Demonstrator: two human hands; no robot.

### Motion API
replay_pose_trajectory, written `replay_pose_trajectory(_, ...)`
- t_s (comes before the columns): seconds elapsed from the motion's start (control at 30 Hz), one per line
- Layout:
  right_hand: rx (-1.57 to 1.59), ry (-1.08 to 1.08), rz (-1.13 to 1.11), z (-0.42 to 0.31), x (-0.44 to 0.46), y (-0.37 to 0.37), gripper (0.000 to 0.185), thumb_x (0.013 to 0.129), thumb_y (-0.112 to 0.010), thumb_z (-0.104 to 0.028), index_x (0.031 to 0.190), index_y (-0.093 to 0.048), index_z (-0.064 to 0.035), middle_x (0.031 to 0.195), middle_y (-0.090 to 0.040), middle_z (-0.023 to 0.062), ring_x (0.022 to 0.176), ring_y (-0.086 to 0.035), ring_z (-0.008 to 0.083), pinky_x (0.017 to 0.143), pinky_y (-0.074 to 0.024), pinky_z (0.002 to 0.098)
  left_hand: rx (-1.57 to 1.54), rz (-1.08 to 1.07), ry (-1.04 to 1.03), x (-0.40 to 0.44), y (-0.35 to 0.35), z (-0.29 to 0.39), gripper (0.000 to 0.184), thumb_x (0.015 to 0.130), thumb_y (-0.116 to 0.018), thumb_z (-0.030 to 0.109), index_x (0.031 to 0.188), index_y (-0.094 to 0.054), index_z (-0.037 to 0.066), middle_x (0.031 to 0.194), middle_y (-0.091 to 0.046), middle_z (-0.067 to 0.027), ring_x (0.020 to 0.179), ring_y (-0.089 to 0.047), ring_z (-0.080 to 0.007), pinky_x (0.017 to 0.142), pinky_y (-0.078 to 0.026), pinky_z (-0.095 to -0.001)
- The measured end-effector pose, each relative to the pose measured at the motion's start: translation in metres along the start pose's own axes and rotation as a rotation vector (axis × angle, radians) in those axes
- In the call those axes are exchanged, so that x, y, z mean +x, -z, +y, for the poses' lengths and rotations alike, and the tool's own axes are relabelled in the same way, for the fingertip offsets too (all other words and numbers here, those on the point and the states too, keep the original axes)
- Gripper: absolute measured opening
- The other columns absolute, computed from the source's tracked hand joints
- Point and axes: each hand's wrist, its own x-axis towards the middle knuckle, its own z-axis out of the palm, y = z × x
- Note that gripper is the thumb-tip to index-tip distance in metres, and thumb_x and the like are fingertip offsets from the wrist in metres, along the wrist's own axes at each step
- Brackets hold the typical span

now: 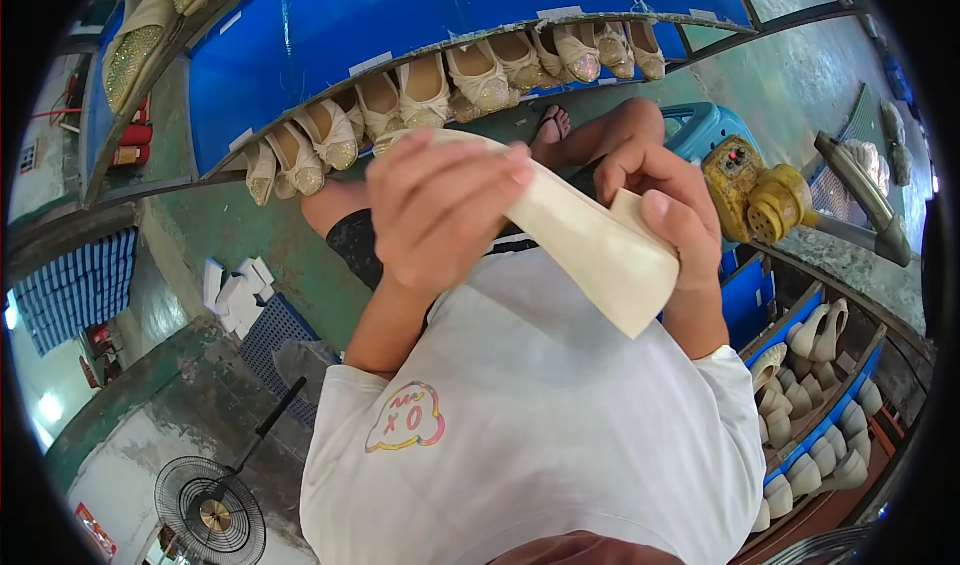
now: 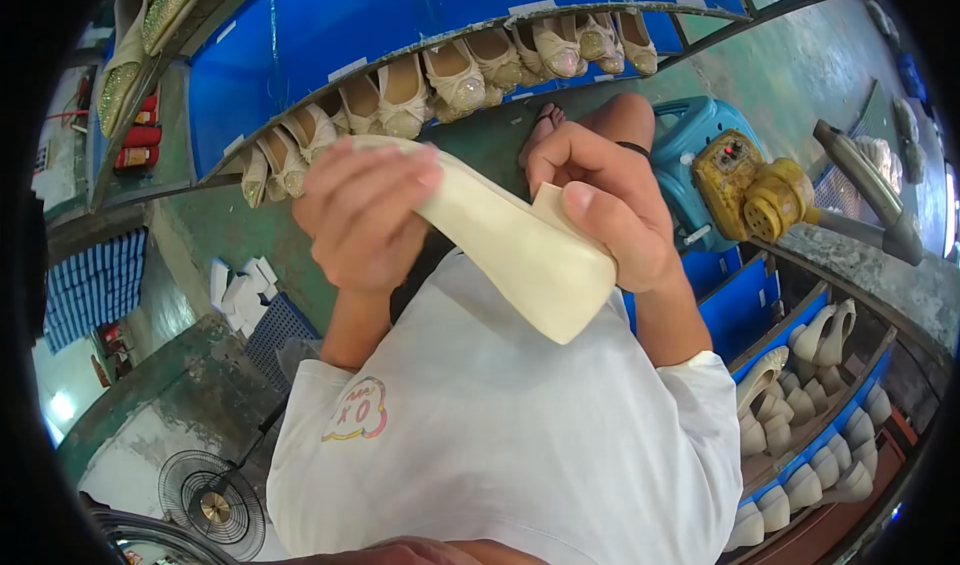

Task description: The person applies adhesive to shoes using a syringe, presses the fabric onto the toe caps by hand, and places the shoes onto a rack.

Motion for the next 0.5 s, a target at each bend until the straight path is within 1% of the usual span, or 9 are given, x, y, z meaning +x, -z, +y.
replay_pose_trajectory(0.07, 0.025, 0.036, 0.001, -0.004, 0.001, -0.003, 0.042, 0.095, -0.052, -0.037, 0.099, -0.057, 0.0039, 0.093, -0.059, 0.0094, 0.084, -0.053, 0.0119, 0.070, -0.0378, 0.0251, 0.046, 0.120, -0.005, 0.005, 0.000, -0.010, 0.020, 0.081, -0.081, 0.013, 0.101, -0.080, 0.016, 0.106, -0.079, 0.0015, 0.100, -0.068, -0.0208, 0.098, -0.052, -0.0399)
replay_pose_trajectory(0.17, 0.018, -0.017, 0.029, -0.003, -0.001, -0.004, 0.041, 0.095, -0.051, -0.037, 0.099, -0.058, 0.0038, 0.090, -0.059, 0.0073, 0.079, -0.053, 0.0108, 0.069, -0.0389, 0.0252, 0.029, 0.084, -0.035, 0.011, 0.007, -0.011, 0.021, 0.076, -0.083, 0.004, 0.094, -0.080, 0.014, 0.100, -0.079, -0.0007, 0.100, -0.069, -0.0239, 0.099, -0.054, -0.0441)
replay_pose_trajectory(0.27, 0.076, -0.042, 0.058, 0.002, -0.001, -0.007, 0.041, 0.095, -0.049, -0.036, 0.099, -0.058, 0.0036, 0.087, -0.060, 0.0060, 0.074, -0.054, 0.0104, 0.067, -0.0399, 0.0254, -0.005, 0.025, -0.057, 0.012, 0.011, -0.008, 0.018, 0.077, -0.083, 0.005, 0.092, -0.080, 0.015, 0.097, -0.079, 0.0017, 0.097, -0.068, -0.0224, 0.097, -0.053, -0.0432)
replay_pose_trajectory(0.37, 0.098, -0.057, 0.145, 0.003, -0.002, -0.014, 0.041, 0.094, -0.049, -0.036, 0.100, -0.059, 0.0036, 0.087, -0.061, 0.0061, 0.074, -0.055, 0.0107, 0.066, -0.0406, 0.0255, -0.008, -0.005, -0.013, 0.012, 0.015, -0.004, 0.017, 0.078, -0.082, 0.006, 0.091, -0.080, 0.016, 0.094, -0.079, 0.0033, 0.097, -0.066, -0.0214, 0.099, -0.051, -0.0429)
replay_pose_trajectory(0.47, 0.156, -0.115, 0.133, 0.005, -0.002, -0.006, 0.042, 0.093, -0.050, -0.036, 0.100, -0.060, 0.0039, 0.089, -0.061, 0.0069, 0.078, -0.056, 0.0109, 0.068, -0.0409, 0.0256, 0.005, -0.028, -0.010, 0.011, 0.018, -0.002, 0.015, 0.079, -0.080, 0.005, 0.089, -0.080, 0.017, 0.090, -0.079, 0.0058, 0.098, -0.066, -0.0202, 0.101, -0.049, -0.0421)
replay_pose_trajectory(0.5, 0.166, -0.113, 0.130, 0.007, -0.001, -0.004, 0.042, 0.093, -0.051, -0.037, 0.100, -0.060, 0.0040, 0.090, -0.061, 0.0076, 0.078, -0.056, 0.0114, 0.068, -0.0410, 0.0257, 0.026, -0.055, -0.023, 0.012, 0.019, -0.002, 0.014, 0.079, -0.082, 0.007, 0.089, -0.080, 0.016, 0.092, -0.079, 0.0041, 0.101, -0.066, -0.0216, 0.103, -0.048, -0.0424)
